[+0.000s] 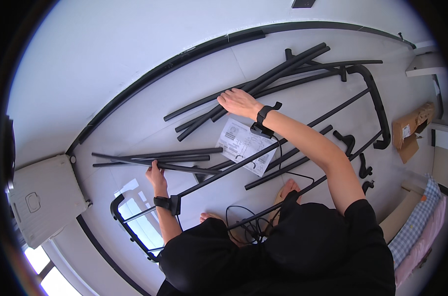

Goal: The recorder is assembling a metal drying rack by connecting pipes while referring to an instruction manual.

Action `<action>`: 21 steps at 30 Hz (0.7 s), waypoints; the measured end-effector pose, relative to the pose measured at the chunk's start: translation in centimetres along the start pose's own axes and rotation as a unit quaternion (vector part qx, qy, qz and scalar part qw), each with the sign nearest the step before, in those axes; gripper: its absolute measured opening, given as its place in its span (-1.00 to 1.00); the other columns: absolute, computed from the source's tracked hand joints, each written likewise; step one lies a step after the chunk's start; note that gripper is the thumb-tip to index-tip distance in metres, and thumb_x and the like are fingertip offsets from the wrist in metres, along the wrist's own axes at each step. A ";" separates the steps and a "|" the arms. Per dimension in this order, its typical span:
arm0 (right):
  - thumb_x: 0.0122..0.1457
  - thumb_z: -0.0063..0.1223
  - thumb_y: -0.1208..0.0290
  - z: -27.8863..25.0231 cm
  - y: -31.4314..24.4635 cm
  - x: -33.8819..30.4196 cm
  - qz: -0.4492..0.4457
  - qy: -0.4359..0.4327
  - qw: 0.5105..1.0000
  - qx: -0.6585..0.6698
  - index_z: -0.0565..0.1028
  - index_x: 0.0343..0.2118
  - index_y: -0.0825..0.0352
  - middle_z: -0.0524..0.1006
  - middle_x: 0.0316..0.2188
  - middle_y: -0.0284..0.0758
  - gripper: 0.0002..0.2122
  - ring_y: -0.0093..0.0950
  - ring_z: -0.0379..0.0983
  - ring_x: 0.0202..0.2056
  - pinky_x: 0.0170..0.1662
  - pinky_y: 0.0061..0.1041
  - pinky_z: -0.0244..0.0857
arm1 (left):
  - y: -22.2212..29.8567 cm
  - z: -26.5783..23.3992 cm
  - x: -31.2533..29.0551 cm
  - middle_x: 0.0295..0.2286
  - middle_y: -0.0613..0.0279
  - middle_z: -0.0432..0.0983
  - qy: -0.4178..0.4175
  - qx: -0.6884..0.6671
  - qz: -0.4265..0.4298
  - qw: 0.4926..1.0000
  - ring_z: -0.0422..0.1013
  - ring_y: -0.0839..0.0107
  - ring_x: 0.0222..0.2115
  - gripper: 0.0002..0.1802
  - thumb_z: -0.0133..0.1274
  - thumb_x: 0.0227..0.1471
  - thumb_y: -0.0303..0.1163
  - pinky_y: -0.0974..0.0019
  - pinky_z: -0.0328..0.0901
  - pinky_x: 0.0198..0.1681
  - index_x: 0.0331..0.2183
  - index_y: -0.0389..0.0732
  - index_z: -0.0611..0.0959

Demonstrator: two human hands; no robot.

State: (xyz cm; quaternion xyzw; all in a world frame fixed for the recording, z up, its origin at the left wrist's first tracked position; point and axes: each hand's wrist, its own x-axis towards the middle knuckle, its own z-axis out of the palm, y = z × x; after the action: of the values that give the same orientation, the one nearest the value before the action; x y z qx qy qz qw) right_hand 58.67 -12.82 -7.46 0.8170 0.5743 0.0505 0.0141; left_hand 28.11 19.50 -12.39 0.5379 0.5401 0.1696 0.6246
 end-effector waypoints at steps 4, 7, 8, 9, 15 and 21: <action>-0.01 0.17 0.30 1.2 -2.8 2.4 -0.023 0.067 0.996 0.050 0.43 -0.35 0.30 0.49 -0.41 -0.33 -0.76 -0.38 0.47 -0.28 -0.20 -0.38 0.35 | 0.7 -6.9 0.9 -0.20 0.03 0.50 -0.001 -0.031 0.000 1.000 0.52 0.26 -0.25 -0.33 0.13 0.11 -0.30 0.30 0.43 -0.28 0.09 -0.46 0.22; -0.06 0.31 0.25 1.1 -1.9 1.4 0.027 -0.012 0.988 0.151 0.42 -0.29 0.32 0.50 -0.28 -0.19 -0.64 -0.18 0.45 -0.18 -0.13 -0.24 0.34 | 2.8 -8.0 -3.3 -0.07 0.05 0.50 -0.016 0.097 0.071 0.993 0.50 0.26 -0.13 -0.44 0.05 0.20 -0.24 0.26 0.43 -0.16 0.13 -0.26 0.30; -0.08 0.35 0.18 -0.4 -1.8 1.1 0.043 -0.029 0.980 0.190 0.42 -0.21 0.36 0.49 -0.21 -0.14 -0.54 -0.15 0.44 -0.14 -0.08 -0.22 0.33 | 3.8 -8.9 -4.2 -0.07 0.04 0.50 -0.036 0.129 0.121 0.984 0.50 0.27 -0.12 -0.49 0.03 0.22 -0.29 0.27 0.43 -0.15 0.11 -0.26 0.31; -0.04 0.30 0.14 -1.0 -0.6 -0.1 0.045 -0.002 0.985 0.167 0.42 -0.13 0.39 0.48 -0.19 -0.12 -0.49 -0.12 0.43 -0.11 -0.02 -0.19 0.31 | 5.6 -8.5 -5.9 -0.10 0.04 0.52 -0.060 0.144 0.191 0.969 0.50 0.29 -0.12 -0.54 0.02 0.22 -0.35 0.29 0.42 -0.14 0.09 -0.28 0.33; 0.24 0.03 0.33 0.4 0.2 0.9 0.044 -0.026 0.992 0.117 0.38 -0.03 0.39 0.49 -0.08 -0.08 -0.69 -0.09 0.46 -0.08 -0.11 -0.23 0.39 | 14.0 -20.8 -15.8 -0.23 0.09 0.60 0.093 0.169 0.240 0.951 0.48 0.39 -0.18 -0.66 -0.09 0.24 -0.38 0.34 0.32 -0.07 -0.02 -0.37 0.43; 0.33 -0.09 0.24 -5.3 1.9 2.3 -0.024 -0.005 0.999 0.037 0.38 -0.05 0.38 0.54 -0.26 -0.10 -0.70 -0.05 0.50 -0.29 -0.33 -0.18 0.39 | 9.4 -35.5 -21.6 -0.24 0.07 0.62 0.222 0.214 0.195 0.931 0.50 0.36 -0.17 -0.63 -0.05 0.22 -0.30 0.33 0.31 -0.07 -0.02 -0.32 0.47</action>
State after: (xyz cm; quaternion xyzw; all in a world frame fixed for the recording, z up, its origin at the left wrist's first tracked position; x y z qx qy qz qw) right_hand 60.68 -11.45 -1.87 0.8032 0.5950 0.0252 -0.0121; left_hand -6.61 23.12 12.04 0.7020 0.5734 0.2833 0.3133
